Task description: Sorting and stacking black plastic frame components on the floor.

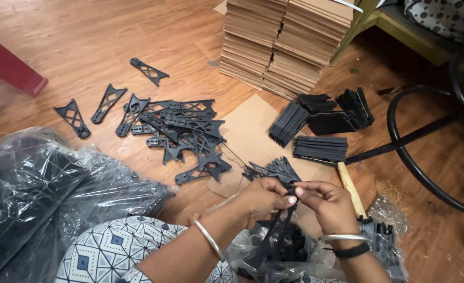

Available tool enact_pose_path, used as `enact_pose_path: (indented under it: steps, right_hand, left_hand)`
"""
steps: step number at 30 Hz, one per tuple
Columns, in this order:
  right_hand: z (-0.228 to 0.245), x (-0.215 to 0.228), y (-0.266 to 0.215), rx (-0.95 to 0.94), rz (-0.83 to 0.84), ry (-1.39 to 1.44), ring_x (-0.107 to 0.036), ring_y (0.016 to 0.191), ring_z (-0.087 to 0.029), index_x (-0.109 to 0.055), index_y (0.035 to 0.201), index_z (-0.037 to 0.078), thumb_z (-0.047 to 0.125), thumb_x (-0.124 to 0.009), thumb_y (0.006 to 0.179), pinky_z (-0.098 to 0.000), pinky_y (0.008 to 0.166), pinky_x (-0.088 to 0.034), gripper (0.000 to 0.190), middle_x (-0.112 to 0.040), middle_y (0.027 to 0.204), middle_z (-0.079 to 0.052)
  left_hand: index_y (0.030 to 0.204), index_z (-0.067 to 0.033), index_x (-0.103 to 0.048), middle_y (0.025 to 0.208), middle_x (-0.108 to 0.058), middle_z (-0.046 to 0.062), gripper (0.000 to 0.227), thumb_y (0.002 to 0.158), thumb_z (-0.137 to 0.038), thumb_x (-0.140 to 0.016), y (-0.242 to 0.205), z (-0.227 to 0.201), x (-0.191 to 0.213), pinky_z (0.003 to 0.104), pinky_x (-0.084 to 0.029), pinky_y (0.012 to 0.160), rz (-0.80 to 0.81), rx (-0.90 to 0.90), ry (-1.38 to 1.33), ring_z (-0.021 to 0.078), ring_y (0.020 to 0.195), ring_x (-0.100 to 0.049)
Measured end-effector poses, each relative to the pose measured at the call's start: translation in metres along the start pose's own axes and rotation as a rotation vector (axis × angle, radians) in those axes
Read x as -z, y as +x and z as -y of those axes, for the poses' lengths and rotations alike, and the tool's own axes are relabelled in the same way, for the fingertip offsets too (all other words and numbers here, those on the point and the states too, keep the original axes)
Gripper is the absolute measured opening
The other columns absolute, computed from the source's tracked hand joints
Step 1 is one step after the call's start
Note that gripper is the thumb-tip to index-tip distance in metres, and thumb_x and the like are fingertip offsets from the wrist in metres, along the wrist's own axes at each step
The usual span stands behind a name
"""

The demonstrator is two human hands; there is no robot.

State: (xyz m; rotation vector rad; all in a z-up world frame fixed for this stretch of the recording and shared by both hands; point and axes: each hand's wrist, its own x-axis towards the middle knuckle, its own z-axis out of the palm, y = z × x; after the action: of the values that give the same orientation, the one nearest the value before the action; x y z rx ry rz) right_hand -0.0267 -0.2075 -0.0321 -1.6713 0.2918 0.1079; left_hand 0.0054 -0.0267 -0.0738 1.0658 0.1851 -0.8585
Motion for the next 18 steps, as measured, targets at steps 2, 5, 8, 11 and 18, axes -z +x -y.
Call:
enact_pose_path:
  steps: [2,5,8,11,18]
  right_hand:
    - [0.006,-0.009,-0.006,-0.008,-0.051,-0.046,-0.069,0.079,-0.011,-0.078,0.103,-0.005,0.000,-0.075,0.083,-0.0239,0.073,-0.054,0.021,-0.079,0.089,-0.008]
    - [0.007,-0.014,-0.009,-0.034,-0.140,-0.115,-0.068,0.074,-0.011,-0.079,0.100,-0.004,0.004,-0.078,0.082,-0.0234,0.068,-0.052,0.020,-0.079,0.085,-0.008]
    - [-0.003,-0.014,-0.008,-0.069,-0.198,-0.132,-0.064,0.071,-0.012,-0.080,0.100,-0.004,0.007,-0.080,0.083,-0.0235,0.064,-0.050,0.019,-0.077,0.083,-0.009]
    - [-0.007,-0.018,-0.011,-0.053,-0.240,-0.134,-0.064,0.069,-0.012,-0.080,0.097,-0.005,0.008,-0.081,0.084,-0.0234,0.063,-0.050,0.019,-0.076,0.081,-0.009]
    - [0.000,-0.025,-0.016,-0.022,-0.157,-0.036,-0.071,0.073,-0.010,-0.076,0.103,-0.001,0.008,-0.078,0.082,-0.0220,0.068,-0.057,0.023,-0.079,0.083,-0.004]
  left_hand:
    - [0.090,-0.0081,-0.061,0.078,-0.068,0.004,0.019,0.086,-0.008,-0.079,-0.007,-0.003,-0.002,0.030,-0.051,0.055,-0.016,-0.005,0.017,0.0155,0.064,-0.064]
    - [0.091,-0.0076,-0.061,0.077,-0.068,0.003,0.019,0.087,-0.010,-0.080,-0.008,0.001,-0.004,0.029,-0.052,0.056,-0.047,0.003,0.026,0.0146,0.064,-0.064]
    - [0.089,-0.0080,-0.061,0.076,-0.068,0.003,0.018,0.087,-0.010,-0.079,-0.004,0.011,-0.003,0.030,-0.052,0.056,-0.047,0.010,-0.065,0.0152,0.063,-0.064]
    - [0.089,-0.0072,-0.064,0.075,-0.067,0.002,0.017,0.087,-0.013,-0.080,-0.001,0.014,-0.003,0.030,-0.047,0.054,-0.102,-0.031,-0.001,0.0137,0.062,-0.059]
    - [0.092,0.0001,-0.075,0.080,-0.074,0.005,0.015,0.087,-0.013,-0.080,0.004,0.024,0.007,0.025,-0.052,0.061,-0.251,-0.378,0.425,0.0090,0.068,-0.063]
